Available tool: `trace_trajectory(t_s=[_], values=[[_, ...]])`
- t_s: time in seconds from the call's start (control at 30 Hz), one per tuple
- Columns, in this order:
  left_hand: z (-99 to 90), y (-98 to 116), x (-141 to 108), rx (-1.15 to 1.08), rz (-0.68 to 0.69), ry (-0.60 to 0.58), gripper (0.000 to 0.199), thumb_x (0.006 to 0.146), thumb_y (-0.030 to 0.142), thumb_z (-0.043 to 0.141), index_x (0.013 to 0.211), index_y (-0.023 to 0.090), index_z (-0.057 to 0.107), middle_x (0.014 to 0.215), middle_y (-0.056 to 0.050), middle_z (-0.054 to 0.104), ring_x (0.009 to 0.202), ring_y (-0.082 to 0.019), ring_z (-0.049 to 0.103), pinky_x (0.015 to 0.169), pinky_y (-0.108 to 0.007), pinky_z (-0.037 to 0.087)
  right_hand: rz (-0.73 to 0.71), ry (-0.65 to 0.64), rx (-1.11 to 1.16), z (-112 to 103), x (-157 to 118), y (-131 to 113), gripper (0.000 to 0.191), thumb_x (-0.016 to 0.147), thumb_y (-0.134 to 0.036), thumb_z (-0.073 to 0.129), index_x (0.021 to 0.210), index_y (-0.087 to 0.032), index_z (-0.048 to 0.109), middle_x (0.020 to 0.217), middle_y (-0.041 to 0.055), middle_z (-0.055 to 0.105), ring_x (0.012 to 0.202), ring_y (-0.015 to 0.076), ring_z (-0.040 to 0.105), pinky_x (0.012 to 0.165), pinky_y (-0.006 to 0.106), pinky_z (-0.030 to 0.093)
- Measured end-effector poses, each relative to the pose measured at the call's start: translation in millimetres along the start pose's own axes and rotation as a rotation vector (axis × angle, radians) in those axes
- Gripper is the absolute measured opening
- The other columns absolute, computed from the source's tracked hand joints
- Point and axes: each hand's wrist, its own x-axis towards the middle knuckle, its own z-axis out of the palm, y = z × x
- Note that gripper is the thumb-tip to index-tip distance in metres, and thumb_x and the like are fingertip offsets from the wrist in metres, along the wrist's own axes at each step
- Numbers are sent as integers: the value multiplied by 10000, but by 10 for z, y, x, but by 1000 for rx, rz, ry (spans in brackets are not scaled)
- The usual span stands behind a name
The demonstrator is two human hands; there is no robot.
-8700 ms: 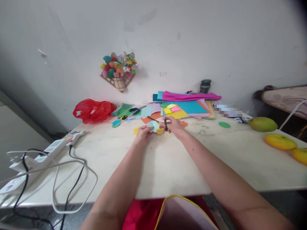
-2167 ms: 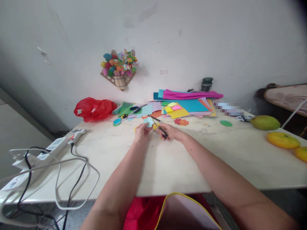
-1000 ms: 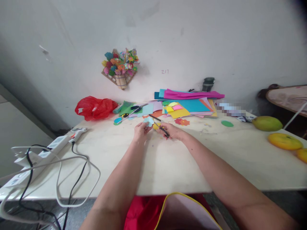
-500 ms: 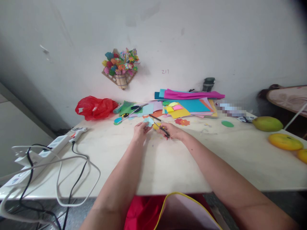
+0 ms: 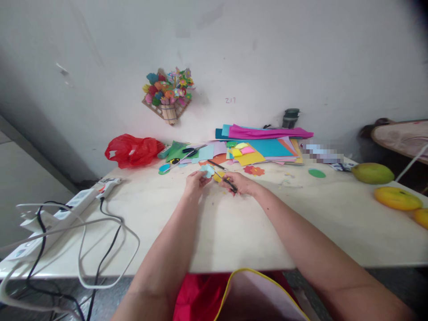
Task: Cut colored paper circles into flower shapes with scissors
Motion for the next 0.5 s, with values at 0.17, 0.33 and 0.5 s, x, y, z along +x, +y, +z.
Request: trace_trajectory(t_s=[0.17, 0.33, 0.5], values=[[-10, -12, 10, 0, -10, -4, 111, 602, 83, 662, 599, 122, 558, 588, -56, 640, 573, -165, 653, 554, -247, 534, -9, -14, -5, -20, 12, 35, 287, 724, -387, 669, 823, -178, 498, 498, -58, 506, 342, 72, 461, 280, 160, 246], [-7, -9, -1, -16, -30, -11, 95, 607, 68, 649, 643, 116, 574, 596, -48, 635, 583, -169, 659, 562, -253, 543, -22, -27, 29, -38, 19, 70, 277, 736, -378, 661, 841, -176, 503, 498, -57, 516, 345, 71, 468, 277, 157, 247], [12, -4, -27, -49, -56, -2, 80, 628, 46, 616, 672, 103, 583, 631, -58, 641, 577, -168, 658, 553, -249, 544, -55, -59, 100, -48, 16, 98, 260, 757, -385, 639, 808, -178, 490, 506, -57, 518, 349, 62, 468, 271, 147, 233]])
